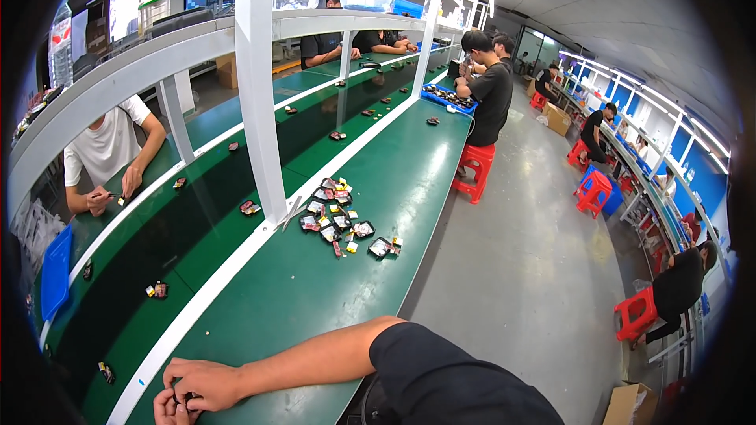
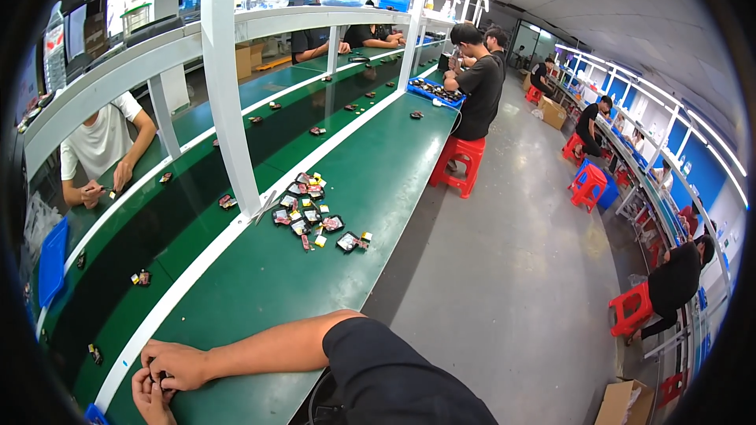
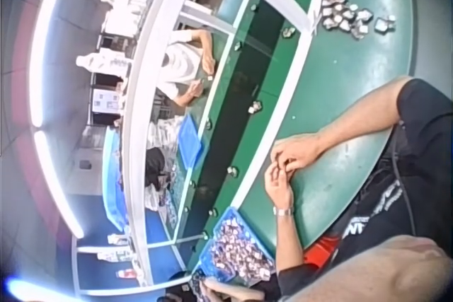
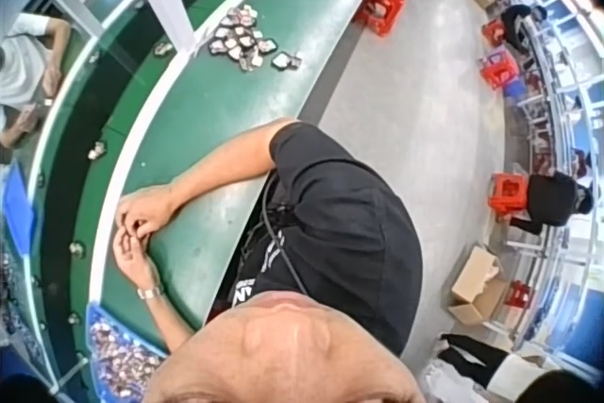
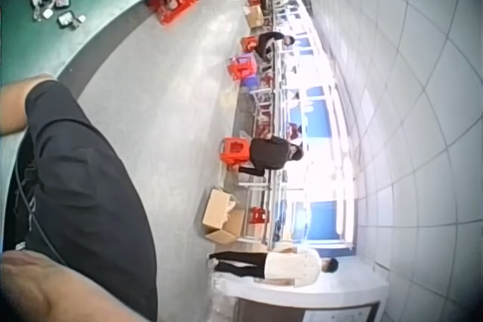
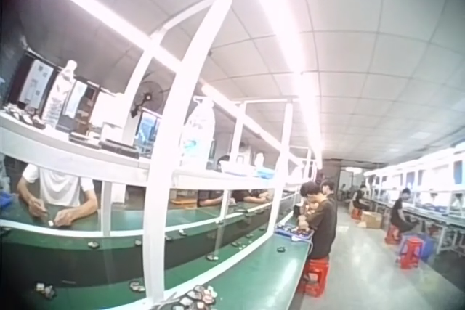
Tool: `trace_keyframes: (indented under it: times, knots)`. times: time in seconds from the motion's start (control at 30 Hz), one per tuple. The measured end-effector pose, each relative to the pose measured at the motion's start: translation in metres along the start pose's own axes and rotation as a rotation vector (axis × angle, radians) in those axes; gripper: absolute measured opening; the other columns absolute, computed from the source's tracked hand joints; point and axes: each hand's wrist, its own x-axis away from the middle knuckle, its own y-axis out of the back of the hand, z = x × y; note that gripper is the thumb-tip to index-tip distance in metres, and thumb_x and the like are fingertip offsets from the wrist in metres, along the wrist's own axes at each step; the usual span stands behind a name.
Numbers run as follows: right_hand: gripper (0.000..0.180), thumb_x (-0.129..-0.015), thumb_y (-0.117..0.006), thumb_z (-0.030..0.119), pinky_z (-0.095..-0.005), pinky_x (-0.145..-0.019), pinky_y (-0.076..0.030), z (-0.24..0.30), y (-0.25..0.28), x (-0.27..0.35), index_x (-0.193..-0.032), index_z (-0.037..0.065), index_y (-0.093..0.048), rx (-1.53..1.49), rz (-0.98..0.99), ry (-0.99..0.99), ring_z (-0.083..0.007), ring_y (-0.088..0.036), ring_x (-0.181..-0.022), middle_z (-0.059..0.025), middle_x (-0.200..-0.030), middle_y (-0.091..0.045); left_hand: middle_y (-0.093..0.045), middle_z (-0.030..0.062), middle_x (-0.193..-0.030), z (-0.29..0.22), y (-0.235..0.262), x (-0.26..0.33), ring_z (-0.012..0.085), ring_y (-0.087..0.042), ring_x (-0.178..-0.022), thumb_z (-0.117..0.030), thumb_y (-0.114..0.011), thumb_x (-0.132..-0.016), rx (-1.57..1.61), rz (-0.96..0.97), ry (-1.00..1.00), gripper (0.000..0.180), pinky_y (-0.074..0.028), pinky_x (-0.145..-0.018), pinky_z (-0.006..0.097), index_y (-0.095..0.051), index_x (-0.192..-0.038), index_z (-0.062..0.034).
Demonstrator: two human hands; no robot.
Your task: Assembling small electronic components on a production line.
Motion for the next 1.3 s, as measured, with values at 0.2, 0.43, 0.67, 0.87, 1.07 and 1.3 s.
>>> trace_keyframes:
  times: [0.2,0.43,0.67,0.87,1.07,1.3]
  knots:
    - [0.005,-0.073,-0.069,0.003,-0.0354,-0.081,-0.048,-0.003,0.0,0.002,-0.075,0.002,-0.065,0.018,-0.004,0.016,-0.0267,-0.052,-0.103,-0.0094,-0.11,-0.054,-0.057,0.0178,-0.127,-0.003,-0.006,0.0,0.0249,-0.061,-0.111,-0.003,-0.052,-0.098,-0.035,-0.014,0.04,0.031,-0.055,-0.09,0.033,-0.047,-0.128,0.0039]
    - [0.018,-0.072,-0.07,0.013,-0.0424,-0.085,-0.048,0.005,-0.009,-0.008,-0.086,0.002,-0.066,0.278,-0.098,0.175,-0.033,-0.058,-0.097,-0.0131,-0.105,-0.061,-0.058,0.008,-0.119,-0.001,0.004,0.001,0.0135,-0.061,-0.1,-0.006,-0.058,-0.092,0.04,-0.125,0.095,0.032,-0.055,-0.076,0.026,-0.047,-0.122,-0.0041]
    - [0.015,-0.073,-0.072,0.007,-0.0391,-0.085,-0.049,0.012,0.011,-0.004,-0.087,0.004,-0.065,0.362,-0.076,0.192,-0.028,-0.058,-0.104,-0.0092,-0.109,-0.06,-0.057,0.0147,-0.129,0.002,0.0,-0.012,0.0202,-0.06,-0.114,-0.002,-0.054,-0.096,0.211,0.087,0.091,0.028,-0.053,-0.097,0.035,-0.049,-0.123,-0.0006]
    - [0.021,-0.071,-0.076,0.004,-0.0375,-0.081,-0.052,0.01,0.001,-0.007,-0.091,0.005,-0.067,0.402,-0.088,0.188,-0.0288,-0.06,-0.1,-0.0088,-0.109,-0.061,-0.057,0.0163,-0.129,0.0,0.006,-0.003,0.0212,-0.06,-0.114,0.0,-0.053,-0.096,0.205,0.051,0.087,0.026,-0.054,-0.097,0.038,-0.048,-0.122,-0.0009]
    - [0.022,-0.071,-0.076,0.004,-0.0376,-0.081,-0.052,0.011,-0.001,-0.007,-0.091,0.006,-0.068,0.403,-0.089,0.196,-0.029,-0.06,-0.101,-0.0093,-0.11,-0.061,-0.056,0.0163,-0.13,-0.001,0.008,-0.002,0.0207,-0.059,-0.117,0.001,-0.051,-0.097,0.209,0.056,0.091,0.027,-0.052,-0.1,0.038,-0.048,-0.124,-0.0002]
    - [0.015,-0.074,-0.071,0.008,-0.0434,-0.088,-0.049,0.005,0.004,0.0,-0.088,0.006,-0.066,0.352,-0.143,0.174,-0.0332,-0.059,-0.105,-0.0122,-0.111,-0.062,-0.058,0.0151,-0.127,0.016,0.001,-0.011,0.0198,-0.061,-0.109,-0.007,-0.058,-0.095,0.195,0.022,0.07,0.029,-0.055,-0.09,0.032,-0.049,-0.122,-0.0008]
